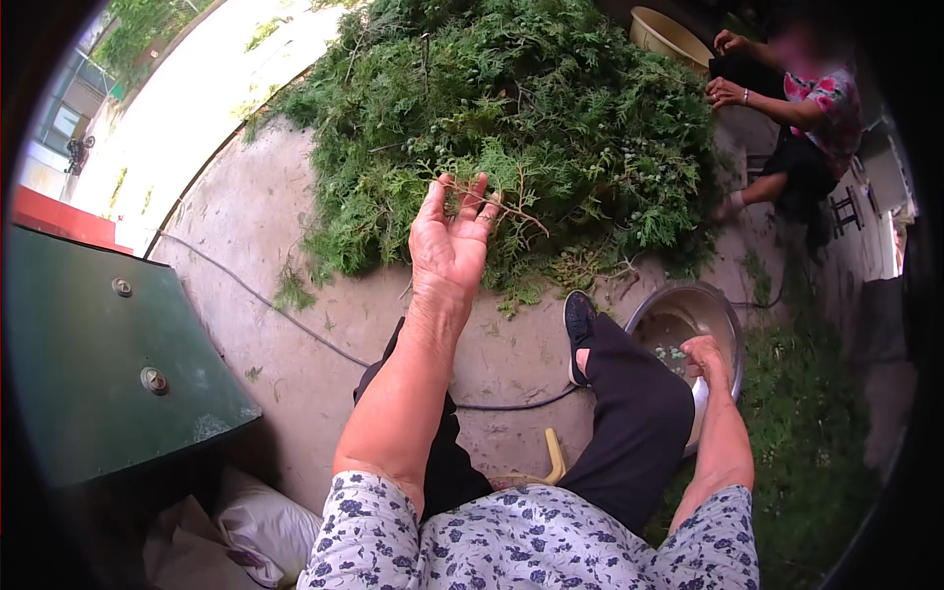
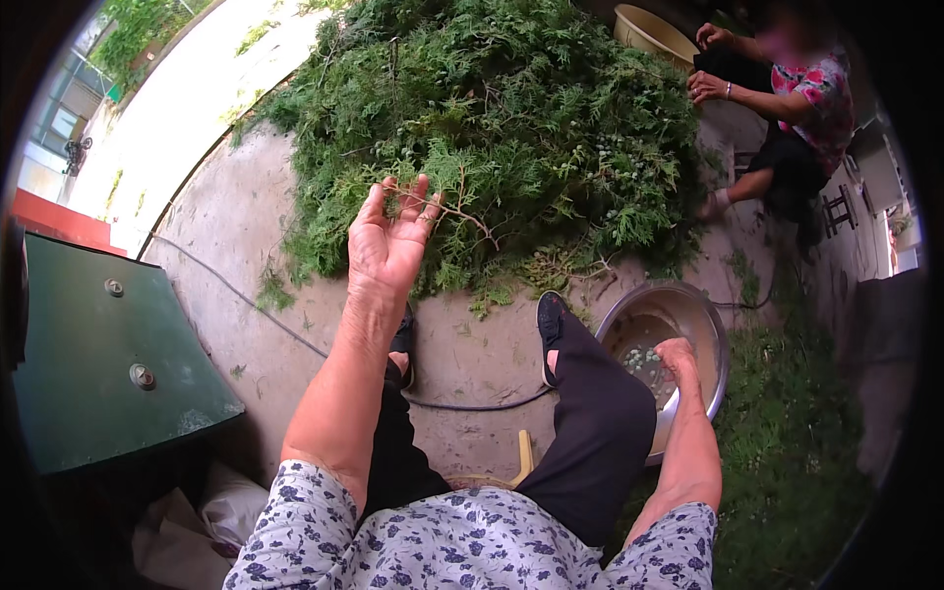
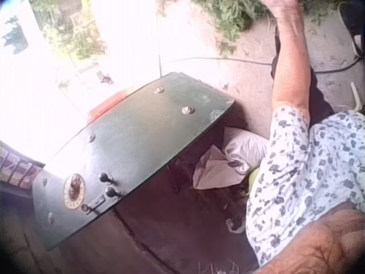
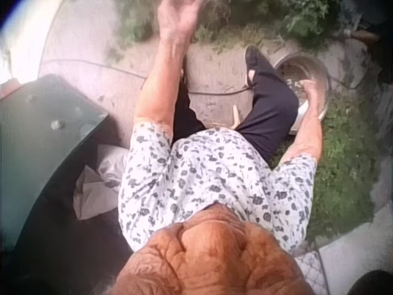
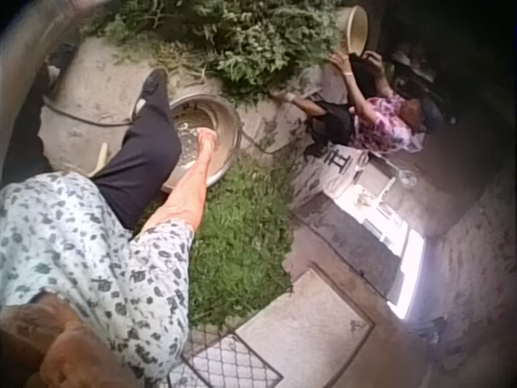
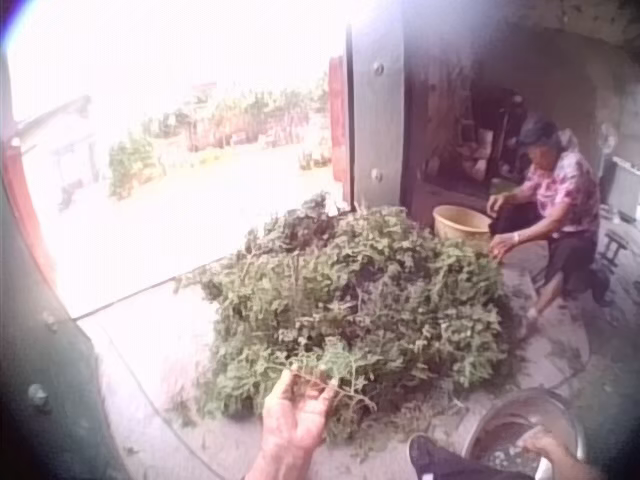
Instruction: Stripping small green cones or berries from thuja branches into a bowl.
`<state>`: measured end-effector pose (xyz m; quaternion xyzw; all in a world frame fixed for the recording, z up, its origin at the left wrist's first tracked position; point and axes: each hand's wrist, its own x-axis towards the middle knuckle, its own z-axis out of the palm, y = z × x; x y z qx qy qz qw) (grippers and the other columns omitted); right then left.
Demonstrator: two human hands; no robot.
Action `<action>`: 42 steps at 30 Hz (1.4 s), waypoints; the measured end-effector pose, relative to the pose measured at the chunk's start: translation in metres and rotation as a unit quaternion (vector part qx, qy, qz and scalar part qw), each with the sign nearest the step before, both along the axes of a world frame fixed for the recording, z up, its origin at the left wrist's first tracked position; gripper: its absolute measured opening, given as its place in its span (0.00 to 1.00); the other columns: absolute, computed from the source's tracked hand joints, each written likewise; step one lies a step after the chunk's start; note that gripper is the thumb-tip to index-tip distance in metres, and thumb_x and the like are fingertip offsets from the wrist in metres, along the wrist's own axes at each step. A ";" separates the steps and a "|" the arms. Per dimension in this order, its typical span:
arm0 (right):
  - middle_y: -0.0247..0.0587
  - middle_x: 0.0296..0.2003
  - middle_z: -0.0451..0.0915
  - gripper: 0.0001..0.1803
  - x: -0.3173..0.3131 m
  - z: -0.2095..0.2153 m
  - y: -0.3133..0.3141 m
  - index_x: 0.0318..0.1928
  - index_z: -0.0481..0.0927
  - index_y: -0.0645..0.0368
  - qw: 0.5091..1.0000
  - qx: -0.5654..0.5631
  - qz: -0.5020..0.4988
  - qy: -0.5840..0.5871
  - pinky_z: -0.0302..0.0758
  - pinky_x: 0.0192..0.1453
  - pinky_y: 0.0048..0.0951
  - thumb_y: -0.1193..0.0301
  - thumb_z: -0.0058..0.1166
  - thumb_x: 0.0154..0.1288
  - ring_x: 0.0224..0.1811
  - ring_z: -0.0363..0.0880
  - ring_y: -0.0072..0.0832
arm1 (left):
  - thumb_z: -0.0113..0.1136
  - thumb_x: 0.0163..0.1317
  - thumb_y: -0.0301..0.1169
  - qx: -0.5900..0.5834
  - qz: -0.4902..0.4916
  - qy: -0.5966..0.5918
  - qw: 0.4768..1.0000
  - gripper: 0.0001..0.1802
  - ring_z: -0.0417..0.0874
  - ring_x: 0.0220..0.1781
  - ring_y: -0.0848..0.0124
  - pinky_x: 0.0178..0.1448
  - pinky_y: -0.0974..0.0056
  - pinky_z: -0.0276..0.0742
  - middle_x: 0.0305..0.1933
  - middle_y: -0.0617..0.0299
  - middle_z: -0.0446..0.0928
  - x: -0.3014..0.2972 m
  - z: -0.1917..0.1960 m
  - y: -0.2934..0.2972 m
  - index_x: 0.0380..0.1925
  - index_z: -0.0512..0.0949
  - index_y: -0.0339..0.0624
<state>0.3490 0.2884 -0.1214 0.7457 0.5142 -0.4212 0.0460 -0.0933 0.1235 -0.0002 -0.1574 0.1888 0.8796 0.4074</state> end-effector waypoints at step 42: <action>0.41 0.25 0.81 0.07 -0.304 0.055 -0.097 0.29 0.82 0.57 0.646 0.026 0.763 0.017 0.76 0.34 0.34 0.72 0.54 0.47 0.29 0.81 0.33 | 0.58 0.58 0.30 -0.167 0.149 0.083 0.971 0.08 0.73 0.22 0.77 0.25 0.71 0.72 0.26 0.68 0.74 -0.103 0.012 -0.104 0.38 0.75 0.43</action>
